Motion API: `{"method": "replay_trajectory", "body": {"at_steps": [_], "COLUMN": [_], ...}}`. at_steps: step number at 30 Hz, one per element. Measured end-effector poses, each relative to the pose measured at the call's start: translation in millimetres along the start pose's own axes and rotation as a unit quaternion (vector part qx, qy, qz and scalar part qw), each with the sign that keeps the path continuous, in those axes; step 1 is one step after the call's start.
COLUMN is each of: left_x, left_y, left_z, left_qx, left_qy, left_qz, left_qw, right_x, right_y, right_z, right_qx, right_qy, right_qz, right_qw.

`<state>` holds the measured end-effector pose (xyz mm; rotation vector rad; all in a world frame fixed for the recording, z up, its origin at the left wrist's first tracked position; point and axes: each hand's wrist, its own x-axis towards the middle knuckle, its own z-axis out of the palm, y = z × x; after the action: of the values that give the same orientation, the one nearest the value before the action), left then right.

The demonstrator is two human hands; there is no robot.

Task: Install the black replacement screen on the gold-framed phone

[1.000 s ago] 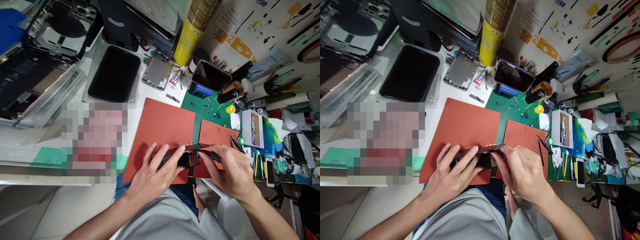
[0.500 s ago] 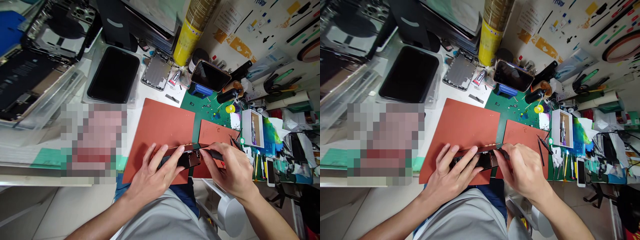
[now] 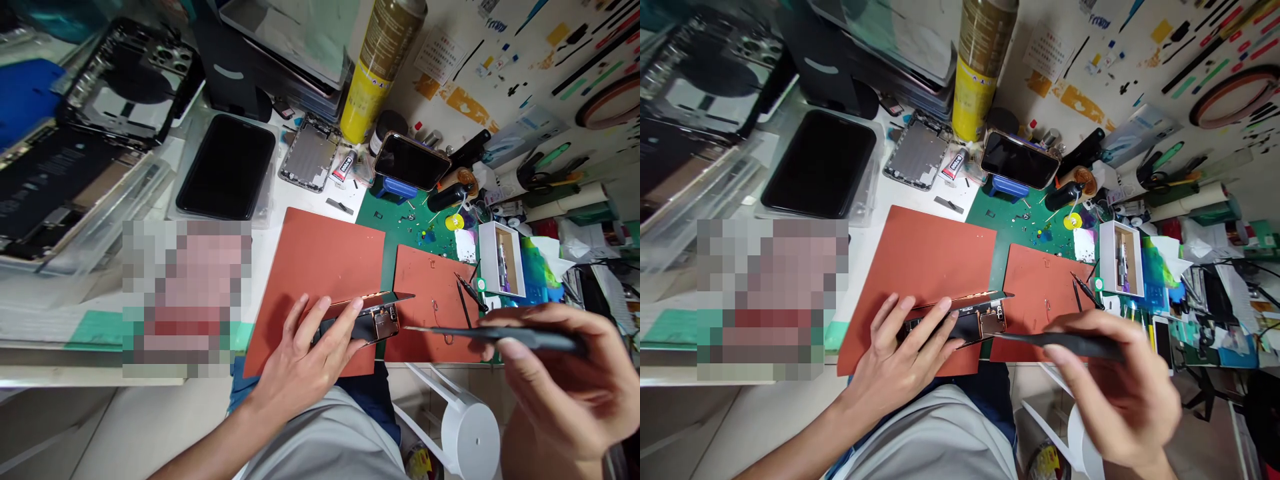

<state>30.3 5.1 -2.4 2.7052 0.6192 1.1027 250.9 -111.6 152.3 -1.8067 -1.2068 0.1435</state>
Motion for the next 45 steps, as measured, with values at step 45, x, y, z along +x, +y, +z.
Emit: {"method": "replay_trajectory", "body": {"at_steps": [45], "left_x": [-1.0], "left_y": [0.4], "left_z": [-0.1], "left_qx": [0.009], "left_qy": [-0.008], "left_qz": [-0.001], "left_qw": [1.000], "right_x": [-82.8], "right_y": [26.6], "right_z": [39.4], "right_qx": [0.164], "right_qy": [0.108], "right_qz": [0.312], "right_qw": [0.930]}}
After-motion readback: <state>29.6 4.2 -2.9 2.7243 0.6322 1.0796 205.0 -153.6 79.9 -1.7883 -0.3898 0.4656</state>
